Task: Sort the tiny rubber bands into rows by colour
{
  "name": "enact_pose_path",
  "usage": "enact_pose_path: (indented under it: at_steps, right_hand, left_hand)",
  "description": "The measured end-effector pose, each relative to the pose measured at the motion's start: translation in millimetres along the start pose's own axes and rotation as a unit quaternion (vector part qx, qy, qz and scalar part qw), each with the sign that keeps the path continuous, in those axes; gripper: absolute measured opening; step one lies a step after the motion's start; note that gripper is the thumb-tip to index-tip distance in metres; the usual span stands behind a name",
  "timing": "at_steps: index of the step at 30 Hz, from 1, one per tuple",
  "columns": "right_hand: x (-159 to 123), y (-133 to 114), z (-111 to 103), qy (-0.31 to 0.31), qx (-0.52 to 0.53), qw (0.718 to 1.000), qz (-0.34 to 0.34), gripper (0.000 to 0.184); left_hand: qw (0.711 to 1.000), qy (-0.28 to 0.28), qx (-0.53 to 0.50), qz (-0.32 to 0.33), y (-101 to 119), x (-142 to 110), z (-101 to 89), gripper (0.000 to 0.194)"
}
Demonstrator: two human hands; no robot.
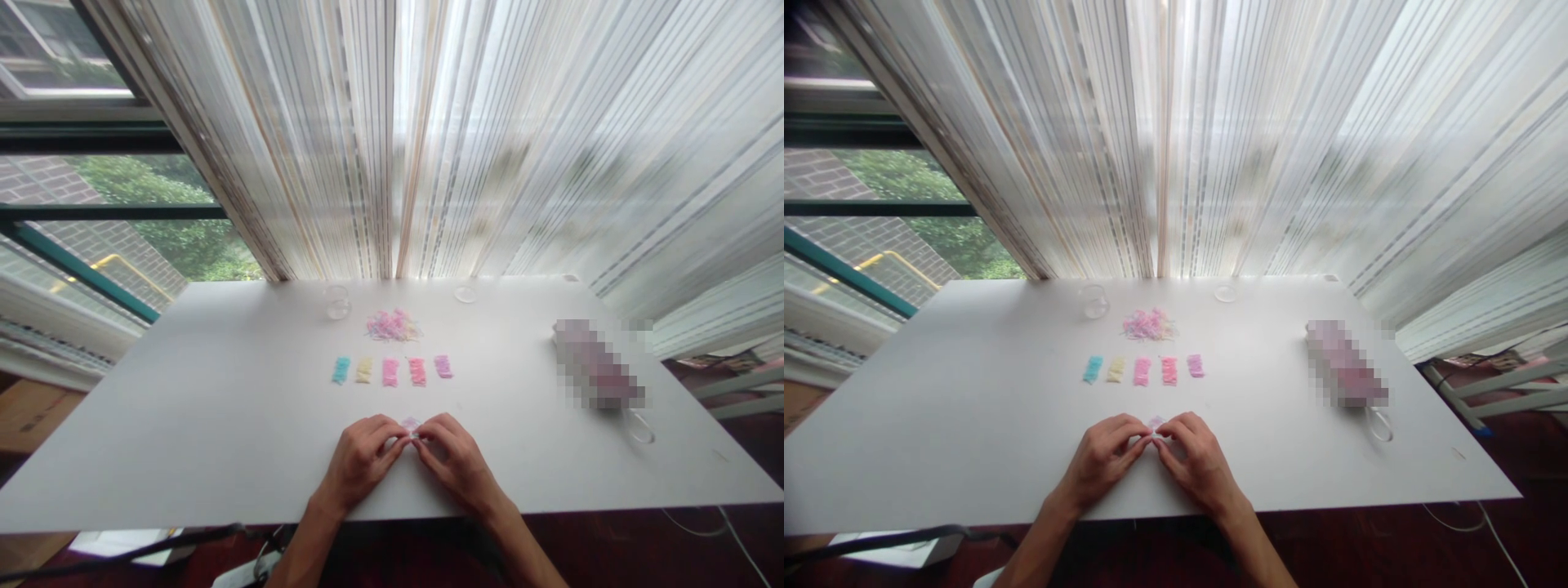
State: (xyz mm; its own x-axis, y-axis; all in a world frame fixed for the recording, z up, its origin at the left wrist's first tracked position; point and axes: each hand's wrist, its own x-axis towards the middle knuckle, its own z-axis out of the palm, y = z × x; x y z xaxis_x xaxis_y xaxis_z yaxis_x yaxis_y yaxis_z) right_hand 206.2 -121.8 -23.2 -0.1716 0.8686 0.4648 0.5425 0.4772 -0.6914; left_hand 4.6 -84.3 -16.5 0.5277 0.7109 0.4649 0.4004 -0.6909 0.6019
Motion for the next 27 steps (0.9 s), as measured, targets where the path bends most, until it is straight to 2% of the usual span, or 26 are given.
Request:
enact_pose_path:
  at_steps: [21,27]
  right_hand:
    - [0.7,-1.6,0.5,0.011,-0.004,1.0,-0.002,0.012]
    - [1.3,-2.2,-0.4,0.018,0.018,1.0,0.014,0.014]
  left_hand:
    - [1.0,0.008,0.003,-0.016,1.9,-1.3,0.2,0.01]
    - [0.996,0.028,-0.059,-0.06,2.0,8.3,-6.0,0.012]
